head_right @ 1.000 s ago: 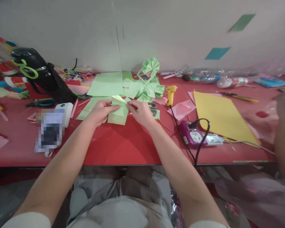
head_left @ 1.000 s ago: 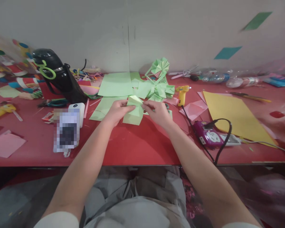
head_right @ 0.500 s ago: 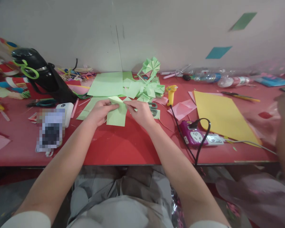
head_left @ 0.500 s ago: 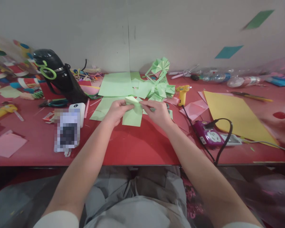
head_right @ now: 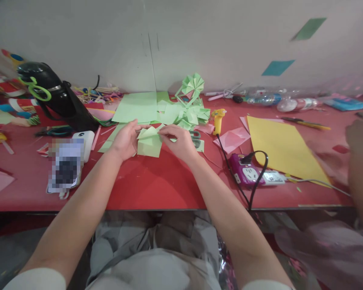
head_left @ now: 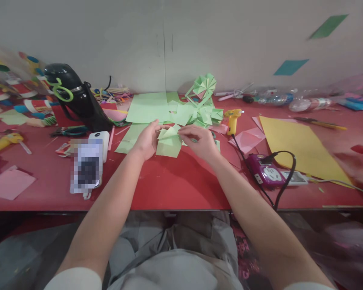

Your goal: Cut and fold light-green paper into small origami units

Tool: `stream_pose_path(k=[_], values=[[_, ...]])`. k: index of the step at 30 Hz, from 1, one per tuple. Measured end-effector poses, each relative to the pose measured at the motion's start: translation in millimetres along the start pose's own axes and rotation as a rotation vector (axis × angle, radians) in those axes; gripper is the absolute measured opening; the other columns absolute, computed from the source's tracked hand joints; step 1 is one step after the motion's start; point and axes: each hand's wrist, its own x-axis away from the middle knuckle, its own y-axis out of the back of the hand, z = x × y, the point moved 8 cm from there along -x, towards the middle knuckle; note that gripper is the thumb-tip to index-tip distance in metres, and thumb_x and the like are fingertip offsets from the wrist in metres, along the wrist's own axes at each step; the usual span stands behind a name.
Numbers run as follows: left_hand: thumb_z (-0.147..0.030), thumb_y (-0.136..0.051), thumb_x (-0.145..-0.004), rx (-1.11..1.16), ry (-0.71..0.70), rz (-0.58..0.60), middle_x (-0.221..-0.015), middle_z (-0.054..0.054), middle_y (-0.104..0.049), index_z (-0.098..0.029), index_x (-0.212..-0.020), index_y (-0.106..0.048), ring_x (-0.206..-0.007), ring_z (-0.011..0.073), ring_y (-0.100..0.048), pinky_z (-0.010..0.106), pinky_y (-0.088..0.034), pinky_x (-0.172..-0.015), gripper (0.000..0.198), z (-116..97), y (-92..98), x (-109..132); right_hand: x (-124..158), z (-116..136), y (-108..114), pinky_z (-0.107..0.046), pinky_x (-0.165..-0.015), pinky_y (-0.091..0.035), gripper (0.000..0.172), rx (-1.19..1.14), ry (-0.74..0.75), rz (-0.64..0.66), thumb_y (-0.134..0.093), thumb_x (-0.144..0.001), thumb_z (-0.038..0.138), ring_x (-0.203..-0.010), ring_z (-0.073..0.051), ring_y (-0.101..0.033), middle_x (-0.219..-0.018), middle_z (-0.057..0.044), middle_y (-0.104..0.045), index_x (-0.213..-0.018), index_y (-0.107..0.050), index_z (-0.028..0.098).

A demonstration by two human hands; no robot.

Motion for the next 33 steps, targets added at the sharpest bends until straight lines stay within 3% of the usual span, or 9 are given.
stream_pose_path(k=[2, 6, 12, 21, 33], values=[[-0.049, -0.072, -0.077, -0.039, -0.008, 0.021, -0.081, 0.006, -0.07, -0.016, -0.093, -0.068, -0.08, 0.0236, -0.068, 0.033, -0.054, -0.07, 0.037, 0, -0.7, 1, 0, 0, 0, -0.036, -0.083, -0.059, 0.014, -0.007, -0.011, 0.005, -0.061, -0.086, 0.023, -0.095, -0.019, -0.068, -0.104, -0.007, -0.072, -0.089, -0.075, 0.022], [-0.027, -0.084, -0.065, -0.182, -0.102, -0.007, -0.086, 0.004, -0.071, -0.018, -0.1, -0.069, -0.079, 0.0195, -0.067, 0.031, -0.053, -0.07, 0.039, -2, 2.9, 2, 0, -2, -1, -0.035, -0.081, -0.057, 0.013, -0.036, -0.091, 0.021, -0.064, -0.085, 0.03, -0.094, -0.019, -0.067, -0.104, -0.007, -0.072, -0.09, -0.074, 0.023], [-0.035, -0.081, -0.07, -0.294, -0.21, 0.024, -0.083, 0.004, -0.072, -0.018, -0.105, -0.068, -0.074, 0.0183, -0.068, 0.031, -0.053, -0.069, 0.041, -7, -2.0, 4, 0, -18, -6, -0.032, -0.071, -0.053, 0.03, -0.157, -0.284, 0.069, -0.068, -0.084, 0.048, -0.074, -0.016, -0.064, -0.082, -0.004, -0.071, -0.09, -0.07, 0.019], [-0.031, -0.077, -0.073, -0.44, -0.337, -0.006, -0.081, 0.003, -0.07, -0.019, -0.102, -0.068, -0.071, 0.0157, -0.064, 0.029, -0.051, -0.067, 0.033, -14, -4.8, 7, 3, -26, -8, -0.029, -0.063, -0.051, 0.038, -0.283, -0.427, 0.08, -0.076, -0.074, 0.053, -0.062, -0.012, -0.058, -0.068, -0.002, -0.064, -0.077, -0.068, 0.016], [-0.04, -0.079, -0.073, -0.461, -0.352, -0.023, -0.078, 0.003, -0.071, -0.019, -0.102, -0.07, -0.072, 0.0176, -0.066, 0.03, -0.052, -0.068, 0.037, -18, -6.3, 11, 0, -25, 0, -0.029, -0.062, -0.046, 0.037, -0.213, -0.363, 0.035, -0.073, -0.076, 0.054, -0.062, -0.012, -0.054, -0.066, -0.001, -0.062, -0.073, -0.066, 0.018]])
